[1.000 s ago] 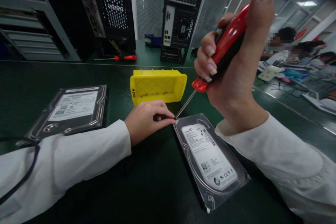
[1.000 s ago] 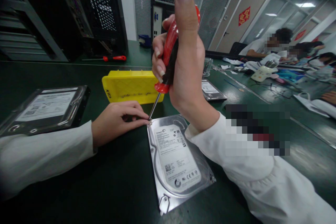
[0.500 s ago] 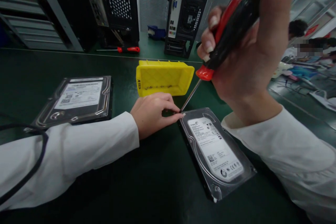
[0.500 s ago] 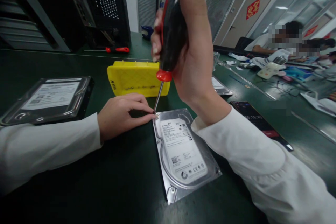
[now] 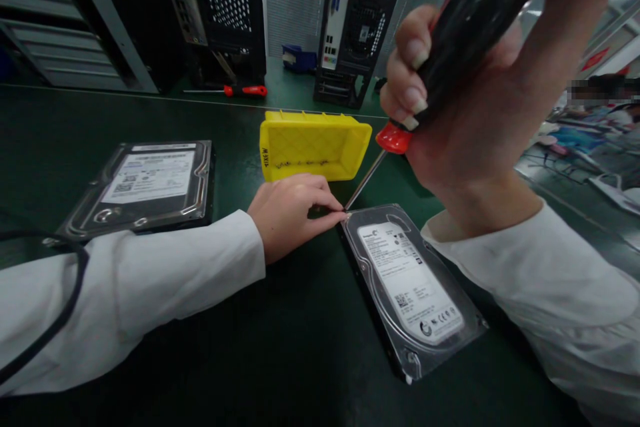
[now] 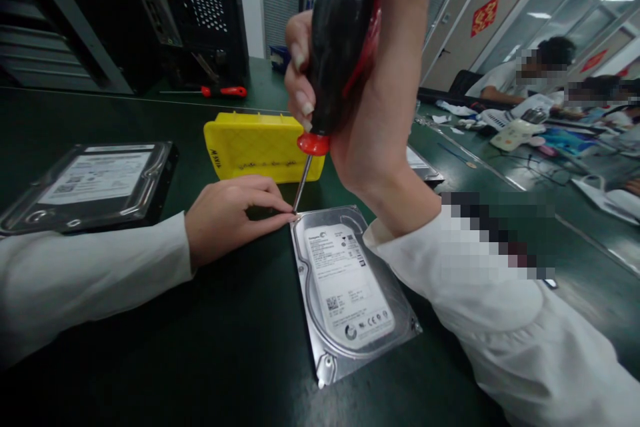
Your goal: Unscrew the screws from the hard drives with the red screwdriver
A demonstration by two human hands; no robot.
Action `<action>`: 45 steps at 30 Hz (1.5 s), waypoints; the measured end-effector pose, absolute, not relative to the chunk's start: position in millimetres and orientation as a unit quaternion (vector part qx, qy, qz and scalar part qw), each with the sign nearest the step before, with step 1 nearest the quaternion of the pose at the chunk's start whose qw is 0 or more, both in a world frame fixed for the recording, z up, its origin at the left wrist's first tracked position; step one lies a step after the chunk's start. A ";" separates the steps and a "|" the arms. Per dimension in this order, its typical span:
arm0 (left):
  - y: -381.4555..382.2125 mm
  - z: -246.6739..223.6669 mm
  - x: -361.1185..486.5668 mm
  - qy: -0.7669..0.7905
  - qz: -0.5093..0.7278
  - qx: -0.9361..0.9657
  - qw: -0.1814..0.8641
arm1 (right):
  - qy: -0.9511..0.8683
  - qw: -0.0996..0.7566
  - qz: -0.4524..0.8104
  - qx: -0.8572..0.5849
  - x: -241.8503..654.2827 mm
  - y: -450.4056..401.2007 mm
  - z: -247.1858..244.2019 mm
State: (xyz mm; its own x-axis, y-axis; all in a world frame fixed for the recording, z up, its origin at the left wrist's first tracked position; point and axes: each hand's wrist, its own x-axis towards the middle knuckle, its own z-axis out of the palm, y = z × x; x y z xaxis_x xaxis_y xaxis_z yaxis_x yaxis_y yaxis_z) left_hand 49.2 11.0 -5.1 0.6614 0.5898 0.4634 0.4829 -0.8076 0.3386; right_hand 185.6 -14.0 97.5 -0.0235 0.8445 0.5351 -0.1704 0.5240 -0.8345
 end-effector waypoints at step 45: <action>11.1 -3.3 49.5 0.295 0.265 0.905 0.157 | -0.653 0.630 0.379 -0.182 202.0 -12.7 107.2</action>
State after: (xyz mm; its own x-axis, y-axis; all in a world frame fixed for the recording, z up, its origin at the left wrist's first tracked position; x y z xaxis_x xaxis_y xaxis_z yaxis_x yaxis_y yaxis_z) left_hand 49.5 11.1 -3.3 0.6859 0.6166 0.3864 0.4506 -0.7769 0.4399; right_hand 202.0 -12.7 107.2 -0.1399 0.7148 0.6852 -0.2405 0.6467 -0.7238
